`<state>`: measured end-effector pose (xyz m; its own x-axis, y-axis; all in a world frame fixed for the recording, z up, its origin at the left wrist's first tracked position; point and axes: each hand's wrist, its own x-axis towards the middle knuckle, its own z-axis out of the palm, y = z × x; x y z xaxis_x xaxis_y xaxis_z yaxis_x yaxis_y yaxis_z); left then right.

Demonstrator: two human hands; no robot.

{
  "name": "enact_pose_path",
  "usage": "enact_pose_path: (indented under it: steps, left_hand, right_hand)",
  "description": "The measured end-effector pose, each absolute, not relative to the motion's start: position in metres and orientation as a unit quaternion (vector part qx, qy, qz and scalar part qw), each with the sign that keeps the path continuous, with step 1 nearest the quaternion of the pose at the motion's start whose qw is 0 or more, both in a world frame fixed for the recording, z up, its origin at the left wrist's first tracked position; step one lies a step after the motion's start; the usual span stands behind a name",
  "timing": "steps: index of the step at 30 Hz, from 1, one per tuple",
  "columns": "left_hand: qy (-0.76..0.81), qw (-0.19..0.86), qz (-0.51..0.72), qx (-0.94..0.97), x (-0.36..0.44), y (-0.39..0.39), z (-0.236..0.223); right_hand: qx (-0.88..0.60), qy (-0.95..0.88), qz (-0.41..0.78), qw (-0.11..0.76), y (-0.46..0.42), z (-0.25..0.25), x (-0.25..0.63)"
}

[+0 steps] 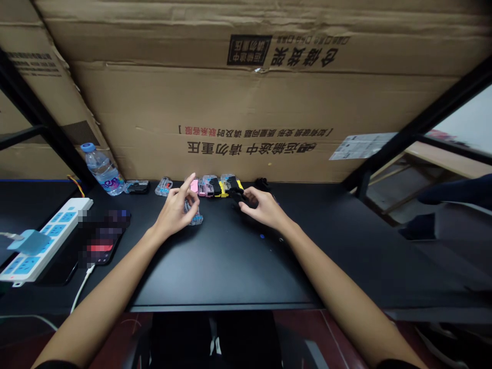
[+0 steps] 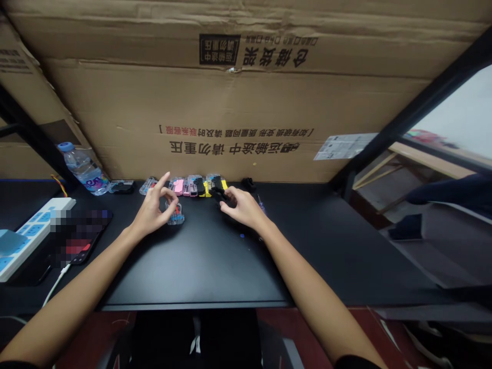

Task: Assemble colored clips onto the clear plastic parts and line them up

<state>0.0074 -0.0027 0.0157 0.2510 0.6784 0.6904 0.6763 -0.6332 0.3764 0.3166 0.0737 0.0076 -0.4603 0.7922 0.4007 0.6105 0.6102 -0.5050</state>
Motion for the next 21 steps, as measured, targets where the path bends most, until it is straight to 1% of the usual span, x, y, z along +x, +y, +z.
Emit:
enact_pose_path:
  steps: [3, 9, 17, 21]
  left_hand:
    - [0.435, 0.010, 0.435, 0.788, 0.0066, -0.0025, 0.0148]
    - [0.457, 0.046, 0.362, 0.811, 0.0035, -0.0008, 0.0100]
    - [0.458, 0.046, 0.398, 0.793, 0.0048, -0.0024, 0.0093]
    - [0.461, 0.052, 0.387, 0.797, 0.0052, -0.0021, 0.0090]
  right_hand:
    - [-0.417, -0.842, 0.150, 0.309, 0.0743, 0.0067, 0.3171]
    - [-0.416, -0.844, 0.155, 0.301, 0.0750, 0.0045, 0.3177]
    - [-0.411, -0.845, 0.150, 0.307, 0.0764, 0.0022, 0.3191]
    - [-0.411, -0.843, 0.149, 0.313, 0.0774, 0.0027, 0.3189]
